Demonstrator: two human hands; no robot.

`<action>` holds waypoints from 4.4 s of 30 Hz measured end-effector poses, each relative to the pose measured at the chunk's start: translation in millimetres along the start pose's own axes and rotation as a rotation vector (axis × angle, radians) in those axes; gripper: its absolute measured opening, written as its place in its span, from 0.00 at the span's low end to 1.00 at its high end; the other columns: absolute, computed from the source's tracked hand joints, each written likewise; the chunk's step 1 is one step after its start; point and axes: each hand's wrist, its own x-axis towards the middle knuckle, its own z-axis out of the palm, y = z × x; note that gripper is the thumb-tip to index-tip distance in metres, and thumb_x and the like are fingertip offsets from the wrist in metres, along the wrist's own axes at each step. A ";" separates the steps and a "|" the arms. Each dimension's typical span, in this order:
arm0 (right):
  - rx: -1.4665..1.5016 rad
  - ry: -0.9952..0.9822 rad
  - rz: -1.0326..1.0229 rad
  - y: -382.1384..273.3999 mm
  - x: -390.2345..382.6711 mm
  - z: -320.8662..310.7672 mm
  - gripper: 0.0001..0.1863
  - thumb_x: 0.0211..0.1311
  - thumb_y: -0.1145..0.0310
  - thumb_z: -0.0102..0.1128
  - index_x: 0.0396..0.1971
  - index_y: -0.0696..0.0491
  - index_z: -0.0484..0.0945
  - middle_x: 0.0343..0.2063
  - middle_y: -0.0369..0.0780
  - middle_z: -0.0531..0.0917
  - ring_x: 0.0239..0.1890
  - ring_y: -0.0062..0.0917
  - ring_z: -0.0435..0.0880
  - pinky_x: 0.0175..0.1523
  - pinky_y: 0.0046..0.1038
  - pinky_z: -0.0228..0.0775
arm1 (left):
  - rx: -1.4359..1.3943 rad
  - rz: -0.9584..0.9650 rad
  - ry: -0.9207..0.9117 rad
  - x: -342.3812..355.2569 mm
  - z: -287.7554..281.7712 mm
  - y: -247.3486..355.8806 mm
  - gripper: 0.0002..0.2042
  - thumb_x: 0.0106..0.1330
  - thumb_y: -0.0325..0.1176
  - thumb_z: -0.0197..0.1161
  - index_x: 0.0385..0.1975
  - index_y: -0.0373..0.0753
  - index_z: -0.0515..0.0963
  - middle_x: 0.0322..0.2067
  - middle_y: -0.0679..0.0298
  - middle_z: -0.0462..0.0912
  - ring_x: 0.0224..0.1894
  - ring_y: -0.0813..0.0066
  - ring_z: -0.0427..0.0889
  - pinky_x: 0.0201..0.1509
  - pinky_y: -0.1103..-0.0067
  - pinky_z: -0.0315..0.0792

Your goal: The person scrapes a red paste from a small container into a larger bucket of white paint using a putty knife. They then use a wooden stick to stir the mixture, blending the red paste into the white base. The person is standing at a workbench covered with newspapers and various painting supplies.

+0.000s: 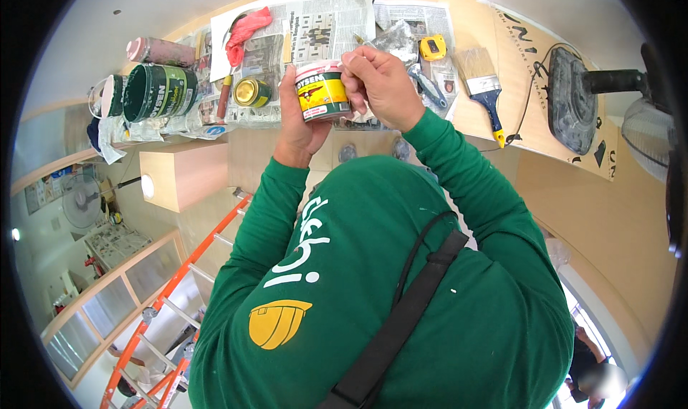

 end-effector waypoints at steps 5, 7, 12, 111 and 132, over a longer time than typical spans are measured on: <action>-0.229 0.056 -0.082 13.9 -6.3 -12.7 0.15 0.79 0.59 0.58 0.37 0.57 0.78 0.27 0.35 0.82 0.26 0.16 0.81 0.28 0.21 0.72 | 0.232 0.196 0.308 8.5 -15.8 -9.1 0.36 0.79 0.64 0.41 0.58 0.34 0.79 0.42 0.54 0.88 0.42 0.63 0.89 0.47 0.66 0.84; -0.397 0.081 -0.134 15.6 -8.3 -16.4 0.15 0.78 0.59 0.58 0.36 0.57 0.78 0.26 0.35 0.83 0.26 0.17 0.81 0.29 0.22 0.73 | 0.239 0.185 0.314 6.7 -15.3 -8.4 0.35 0.80 0.63 0.40 0.60 0.34 0.78 0.44 0.54 0.88 0.43 0.63 0.89 0.48 0.66 0.84; -0.753 -0.008 -0.224 3.9 -6.5 -14.0 0.15 0.80 0.61 0.56 0.35 0.56 0.79 0.25 0.33 0.80 0.27 0.14 0.79 0.30 0.21 0.73 | 0.187 0.176 0.185 -6.4 -2.8 -16.6 0.30 0.80 0.58 0.47 0.60 0.34 0.76 0.46 0.55 0.86 0.47 0.65 0.87 0.52 0.67 0.84; -1.579 -0.123 -0.091 -65.5 90.5 -124.0 0.21 0.75 0.63 0.56 0.64 0.50 0.78 0.49 0.47 0.88 0.48 0.39 0.88 0.56 0.38 0.80 | -0.353 -0.252 -0.033 -31.3 -81.5 27.2 0.37 0.69 0.67 0.45 0.55 0.34 0.76 0.39 0.45 0.83 0.35 0.48 0.85 0.37 0.64 0.81; -1.469 0.015 -0.172 -4.9 38.8 -164.6 0.20 0.67 0.59 0.64 0.54 0.55 0.81 0.39 0.49 0.84 0.44 0.47 0.84 0.52 0.44 0.77 | 1.091 0.592 0.510 -35.3 -42.4 96.9 0.34 0.69 0.49 0.65 0.66 0.29 0.70 0.58 0.53 0.81 0.61 0.64 0.80 0.68 0.66 0.74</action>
